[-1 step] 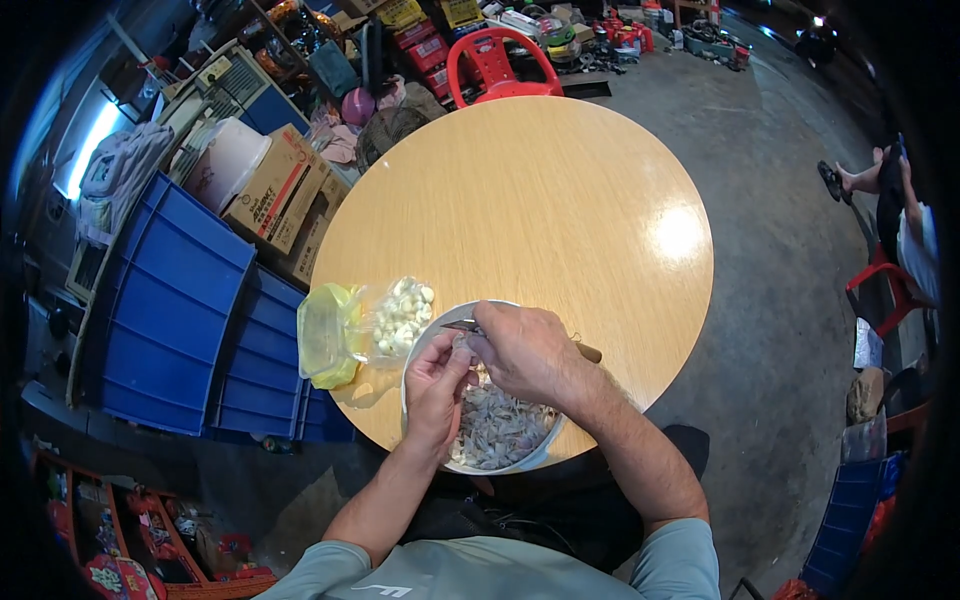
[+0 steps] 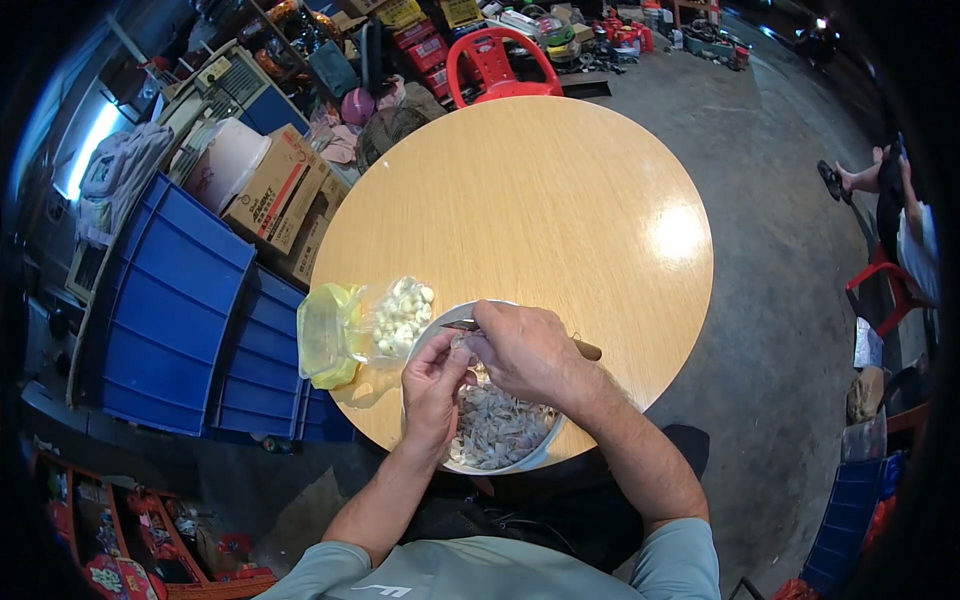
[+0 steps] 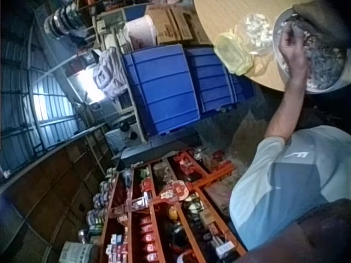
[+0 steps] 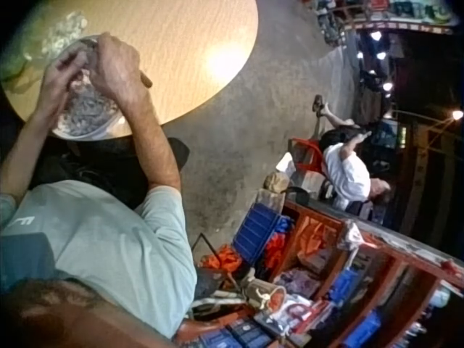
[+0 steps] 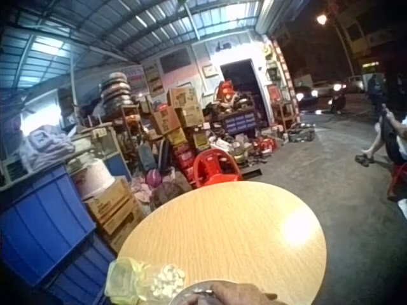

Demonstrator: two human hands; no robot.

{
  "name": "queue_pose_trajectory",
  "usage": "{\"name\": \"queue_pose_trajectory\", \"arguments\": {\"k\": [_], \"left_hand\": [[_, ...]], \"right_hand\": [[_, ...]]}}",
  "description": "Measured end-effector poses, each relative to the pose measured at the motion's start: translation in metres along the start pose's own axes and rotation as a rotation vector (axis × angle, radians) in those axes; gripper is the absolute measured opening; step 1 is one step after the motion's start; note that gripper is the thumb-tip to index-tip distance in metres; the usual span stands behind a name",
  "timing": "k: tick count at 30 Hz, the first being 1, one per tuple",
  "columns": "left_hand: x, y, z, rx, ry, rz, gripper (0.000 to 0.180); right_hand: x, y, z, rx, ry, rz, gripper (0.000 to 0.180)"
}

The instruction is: Peel garlic cloves using hands and a small knife.

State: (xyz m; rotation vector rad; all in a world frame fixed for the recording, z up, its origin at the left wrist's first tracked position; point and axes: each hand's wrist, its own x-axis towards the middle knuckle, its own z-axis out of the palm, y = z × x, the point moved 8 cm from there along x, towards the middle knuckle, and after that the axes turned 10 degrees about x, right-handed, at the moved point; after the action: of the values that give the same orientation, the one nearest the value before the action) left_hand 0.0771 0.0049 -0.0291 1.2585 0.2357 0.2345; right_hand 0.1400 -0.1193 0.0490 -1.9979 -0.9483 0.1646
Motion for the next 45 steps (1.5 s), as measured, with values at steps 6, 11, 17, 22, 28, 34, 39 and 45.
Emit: {"name": "queue_pose_trajectory", "arguments": {"k": [6,11,17,22,28,34,39,45], "left_hand": [[0.003,0.011,-0.009,0.163,-0.059,0.124,0.025],[0.000,0.026,-0.002,0.172,-0.118,0.122,0.027],[-0.004,0.035,-0.002,0.180,-0.122,0.128,0.031],[0.000,0.034,0.001,0.189,-0.207,0.141,0.027],[0.002,0.031,0.002,0.157,-0.228,0.111,0.032],[0.002,0.019,-0.004,0.103,-0.232,0.012,0.033],[-0.008,0.022,-0.014,0.051,-0.245,-0.005,0.028],[-0.020,0.015,-0.018,0.070,-0.323,-0.019,0.022]], "right_hand": [[-0.002,-0.007,0.001,-0.008,0.038,-0.111,0.026],[-0.003,-0.014,-0.004,0.002,0.091,-0.175,0.025],[-0.006,-0.024,-0.008,0.011,0.145,-0.226,0.024],[-0.007,-0.024,-0.009,-0.003,0.179,-0.272,0.023],[-0.007,-0.027,-0.015,0.035,0.206,-0.287,0.022],[-0.004,-0.026,-0.007,-0.021,0.145,-0.210,0.024],[-0.006,-0.040,0.009,-0.100,0.105,-0.124,0.025],[-0.026,-0.048,0.026,-0.133,0.212,0.003,0.028]]}}
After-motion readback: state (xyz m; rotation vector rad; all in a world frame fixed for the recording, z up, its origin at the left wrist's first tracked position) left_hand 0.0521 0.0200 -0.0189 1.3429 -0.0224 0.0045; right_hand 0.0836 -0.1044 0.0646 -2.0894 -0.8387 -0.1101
